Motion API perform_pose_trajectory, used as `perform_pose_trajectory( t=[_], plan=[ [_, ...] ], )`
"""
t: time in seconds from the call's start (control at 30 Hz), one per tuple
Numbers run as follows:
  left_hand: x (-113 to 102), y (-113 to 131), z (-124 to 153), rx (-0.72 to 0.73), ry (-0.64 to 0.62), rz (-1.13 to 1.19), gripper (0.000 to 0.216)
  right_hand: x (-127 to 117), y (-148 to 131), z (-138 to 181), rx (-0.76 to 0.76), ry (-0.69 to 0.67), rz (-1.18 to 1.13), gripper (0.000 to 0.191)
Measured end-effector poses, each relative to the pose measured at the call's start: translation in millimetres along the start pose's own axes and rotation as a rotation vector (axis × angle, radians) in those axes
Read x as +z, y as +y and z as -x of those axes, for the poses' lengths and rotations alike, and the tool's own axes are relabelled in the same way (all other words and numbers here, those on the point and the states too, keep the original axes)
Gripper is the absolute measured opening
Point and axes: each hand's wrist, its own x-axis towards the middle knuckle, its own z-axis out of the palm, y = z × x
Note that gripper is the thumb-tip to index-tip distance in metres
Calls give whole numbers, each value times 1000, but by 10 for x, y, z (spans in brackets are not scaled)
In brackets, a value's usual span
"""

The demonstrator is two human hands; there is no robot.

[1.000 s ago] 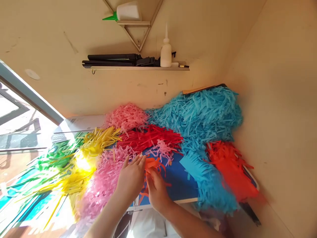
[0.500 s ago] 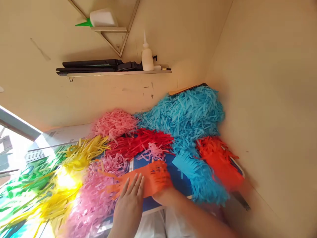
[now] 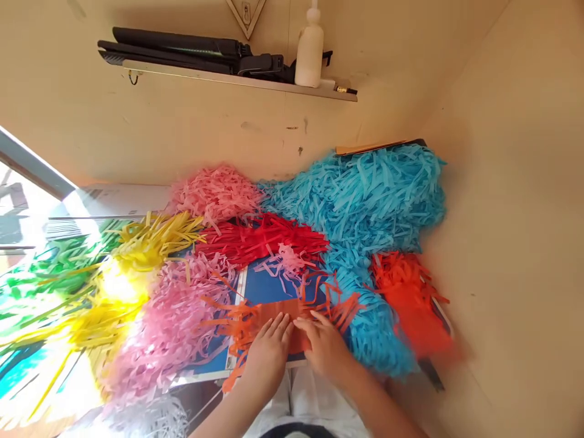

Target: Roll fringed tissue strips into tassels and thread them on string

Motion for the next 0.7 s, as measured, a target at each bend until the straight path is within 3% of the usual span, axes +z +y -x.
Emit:
perform_pose_trajectory(
  t=[0.13,0.23,0.3,0.37,0.43,0.53,0.6,0.7],
  plan=[
    [-258,-405,136,-147,11,-59,50,25,314,-83,31,54,-52,54],
    [-554,-693,281,-187,-78,-74,48,-56,357,-64,76,46,-79,51],
    [-725,-713,325,-155,-71,-98,45,-82,318,-71,110,36,-47,48],
    [-803,-570,290,-108,-13,-98,51,-93,276,-95,105,4,-2,45],
    [-758,-352,196,-66,-4,-7,61,-105,254,-126,85,-38,43,41],
    [-535,-153,59,-151,31,113,35,-118,253,-173,104,-83,121,33],
    [-393,-185,16,-236,22,164,23,-101,256,-218,156,-75,178,26],
    [-294,-337,-14,-329,8,216,22,-18,250,-327,257,5,289,27]
  ],
)
